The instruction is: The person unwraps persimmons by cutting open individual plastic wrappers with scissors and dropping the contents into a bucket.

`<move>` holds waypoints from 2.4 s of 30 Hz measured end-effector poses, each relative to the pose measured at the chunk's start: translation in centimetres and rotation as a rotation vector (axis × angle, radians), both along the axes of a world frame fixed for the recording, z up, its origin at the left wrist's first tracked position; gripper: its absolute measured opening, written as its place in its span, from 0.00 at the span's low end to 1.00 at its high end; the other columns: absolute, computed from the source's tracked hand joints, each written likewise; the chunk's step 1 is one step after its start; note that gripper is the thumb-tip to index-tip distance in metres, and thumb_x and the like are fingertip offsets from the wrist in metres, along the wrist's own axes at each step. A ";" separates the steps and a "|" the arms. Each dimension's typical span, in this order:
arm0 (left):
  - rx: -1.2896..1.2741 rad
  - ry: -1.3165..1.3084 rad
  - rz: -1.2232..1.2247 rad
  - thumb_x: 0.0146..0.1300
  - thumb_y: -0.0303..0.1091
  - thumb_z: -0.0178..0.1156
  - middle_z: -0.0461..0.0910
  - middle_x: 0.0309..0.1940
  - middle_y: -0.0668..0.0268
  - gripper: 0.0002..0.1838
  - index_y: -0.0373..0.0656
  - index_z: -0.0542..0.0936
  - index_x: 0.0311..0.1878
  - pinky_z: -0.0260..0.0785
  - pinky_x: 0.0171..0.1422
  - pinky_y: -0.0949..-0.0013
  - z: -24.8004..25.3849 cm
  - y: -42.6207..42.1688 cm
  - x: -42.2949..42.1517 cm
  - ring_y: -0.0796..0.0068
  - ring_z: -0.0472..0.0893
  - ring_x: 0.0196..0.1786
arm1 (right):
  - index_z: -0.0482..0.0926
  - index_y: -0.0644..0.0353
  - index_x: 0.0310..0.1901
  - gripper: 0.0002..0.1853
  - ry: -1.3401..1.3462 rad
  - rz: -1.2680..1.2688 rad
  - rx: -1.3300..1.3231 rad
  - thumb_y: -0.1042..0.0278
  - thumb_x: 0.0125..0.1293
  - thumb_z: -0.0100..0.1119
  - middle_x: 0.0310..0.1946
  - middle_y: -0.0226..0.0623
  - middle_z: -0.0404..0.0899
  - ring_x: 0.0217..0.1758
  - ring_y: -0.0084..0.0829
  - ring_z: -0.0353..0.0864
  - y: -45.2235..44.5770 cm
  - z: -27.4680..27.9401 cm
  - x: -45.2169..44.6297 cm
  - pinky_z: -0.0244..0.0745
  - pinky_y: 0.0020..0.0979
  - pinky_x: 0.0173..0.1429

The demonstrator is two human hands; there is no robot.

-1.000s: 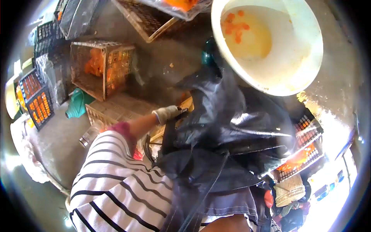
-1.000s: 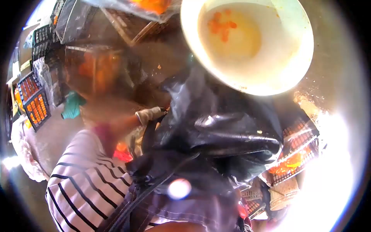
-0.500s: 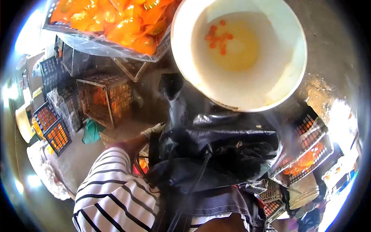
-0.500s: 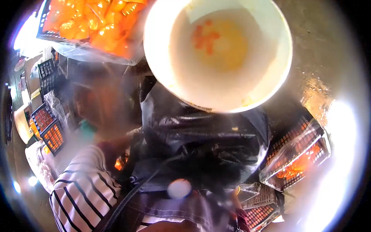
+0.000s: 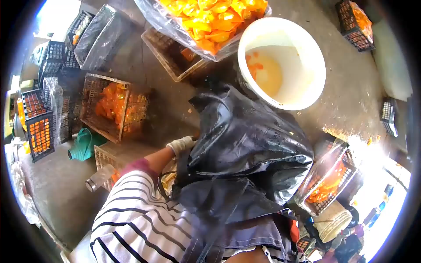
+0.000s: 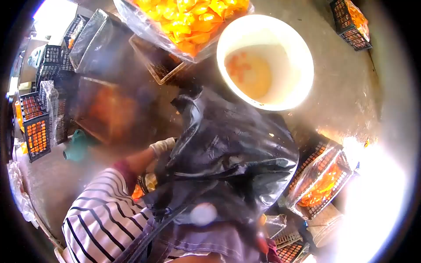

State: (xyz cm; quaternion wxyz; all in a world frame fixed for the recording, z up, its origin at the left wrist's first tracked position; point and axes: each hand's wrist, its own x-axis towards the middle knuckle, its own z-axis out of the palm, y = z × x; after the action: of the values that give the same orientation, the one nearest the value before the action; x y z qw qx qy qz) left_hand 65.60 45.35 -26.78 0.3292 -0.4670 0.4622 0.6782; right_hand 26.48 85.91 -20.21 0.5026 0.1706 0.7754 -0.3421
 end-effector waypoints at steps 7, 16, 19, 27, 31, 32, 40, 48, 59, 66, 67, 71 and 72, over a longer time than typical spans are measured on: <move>0.048 -0.091 0.092 0.68 0.47 0.53 0.83 0.33 0.63 0.16 0.49 0.82 0.49 0.70 0.40 0.66 0.0 0.8 1.4 0.69 0.78 0.33 | 0.79 0.54 0.45 0.22 -0.123 0.001 0.085 0.45 0.69 0.42 0.34 0.27 0.77 0.34 0.27 0.74 -5.8 -3.0 -0.9 0.71 0.31 0.41; -0.094 -0.163 0.090 0.67 0.45 0.54 0.83 0.32 0.62 0.16 0.49 0.81 0.51 0.70 0.40 0.65 2.9 -6.0 -0.2 0.69 0.78 0.32 | 0.79 0.54 0.46 0.21 -0.210 -0.017 0.101 0.47 0.69 0.42 0.35 0.28 0.78 0.35 0.27 0.74 -10.3 -4.5 -2.9 0.71 0.31 0.42; -0.381 0.045 -0.066 0.67 0.45 0.54 0.83 0.32 0.61 0.16 0.49 0.81 0.51 0.70 0.40 0.65 3.5 -8.0 -0.2 0.69 0.78 0.32 | 0.79 0.54 0.46 0.21 -0.176 0.028 0.064 0.47 0.70 0.42 0.35 0.28 0.78 0.35 0.27 0.75 -11.2 -4.9 -2.9 0.71 0.31 0.42; -0.373 -0.139 0.676 0.64 0.47 0.61 0.84 0.33 0.63 0.19 0.38 0.82 0.42 0.73 0.39 0.66 -0.3 -13.9 0.1 0.72 0.81 0.32 | 0.78 0.55 0.46 0.20 -0.064 0.115 -0.009 0.49 0.70 0.42 0.36 0.28 0.78 0.36 0.28 0.75 -12.4 -2.9 -1.2 0.72 0.30 0.43; -0.802 0.126 1.143 0.64 0.44 0.59 0.82 0.31 0.60 0.16 0.38 0.80 0.40 0.71 0.36 0.64 2.2 -21.5 1.6 0.68 0.80 0.31 | 0.78 0.55 0.47 0.20 -0.019 0.137 -0.040 0.50 0.70 0.42 0.36 0.28 0.79 0.36 0.28 0.75 -13.1 -1.2 -0.9 0.72 0.30 0.44; -1.296 0.100 0.770 0.65 0.44 0.58 0.80 0.27 0.60 0.16 0.38 0.79 0.38 0.70 0.35 0.62 -6.2 -25.3 4.3 0.67 0.79 0.29 | 0.78 0.55 0.47 0.20 -0.010 0.137 -0.041 0.50 0.70 0.42 0.36 0.28 0.79 0.36 0.28 0.75 -13.3 -0.8 -0.7 0.72 0.30 0.44; -0.962 -0.385 0.877 0.51 0.59 0.67 0.73 0.58 0.42 0.52 0.30 0.60 0.68 0.66 0.65 0.61 2.9 -35.5 -3.1 0.52 0.73 0.63 | 0.78 0.56 0.47 0.19 0.015 0.120 0.038 0.52 0.70 0.42 0.37 0.29 0.79 0.37 0.28 0.76 -14.1 2.1 -0.4 0.72 0.30 0.45; -0.973 -0.210 0.845 0.53 0.45 0.65 0.76 0.55 0.45 0.40 0.35 0.64 0.67 0.68 0.63 0.59 -1.1 -33.6 -3.3 0.51 0.75 0.59 | 0.78 0.56 0.48 0.19 0.012 0.079 0.095 0.53 0.70 0.43 0.38 0.29 0.80 0.37 0.28 0.76 -14.2 3.9 0.0 0.72 0.30 0.46; -1.105 -0.207 1.006 0.48 0.38 0.73 0.84 0.43 0.59 0.28 0.41 0.77 0.53 0.73 0.51 0.64 -0.5 -27.9 -1.5 0.62 0.82 0.46 | 0.78 0.57 0.48 0.18 -0.008 0.012 0.100 0.55 0.71 0.43 0.40 0.30 0.80 0.38 0.28 0.77 -11.4 5.4 -0.2 0.73 0.30 0.47; -1.124 -0.145 1.185 0.52 0.34 0.71 0.80 0.45 0.56 0.27 0.32 0.74 0.53 0.70 0.54 0.64 4.0 -23.0 0.8 0.63 0.79 0.47 | 0.78 0.57 0.49 0.17 -0.006 -0.019 0.124 0.57 0.71 0.43 0.40 0.30 0.81 0.39 0.28 0.77 -10.3 6.5 0.3 0.73 0.30 0.47; -1.187 -0.057 1.210 0.52 0.33 0.71 0.80 0.45 0.57 0.27 0.32 0.74 0.52 0.70 0.52 0.64 3.7 -22.4 1.4 0.64 0.79 0.46 | 0.78 0.57 0.49 0.17 -0.002 -0.031 0.125 0.57 0.71 0.43 0.40 0.30 0.81 0.39 0.28 0.77 -9.9 6.9 0.5 0.73 0.30 0.48; -1.188 0.072 1.236 0.55 0.35 0.68 0.82 0.42 0.56 0.21 0.31 0.76 0.49 0.71 0.49 0.64 3.1 -22.1 3.8 0.65 0.80 0.43 | 0.78 0.58 0.49 0.17 -0.004 -0.037 0.101 0.58 0.71 0.43 0.41 0.30 0.81 0.39 0.28 0.77 -8.9 7.4 0.3 0.73 0.30 0.48; -1.166 0.123 1.234 0.57 0.36 0.66 0.82 0.40 0.56 0.20 0.30 0.77 0.47 0.71 0.47 0.64 4.5 -21.9 3.5 0.64 0.80 0.41 | 0.78 0.58 0.49 0.17 -0.004 -0.045 0.085 0.58 0.71 0.43 0.41 0.30 0.81 0.40 0.28 0.78 -8.5 7.6 0.1 0.73 0.30 0.48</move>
State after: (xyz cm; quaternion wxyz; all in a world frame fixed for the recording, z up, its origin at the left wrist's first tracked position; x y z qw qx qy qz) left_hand 69.05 23.41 -22.28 -0.4184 -0.6924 0.4175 0.4137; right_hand 26.59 77.41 -12.62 0.4886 0.2100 0.7842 -0.3197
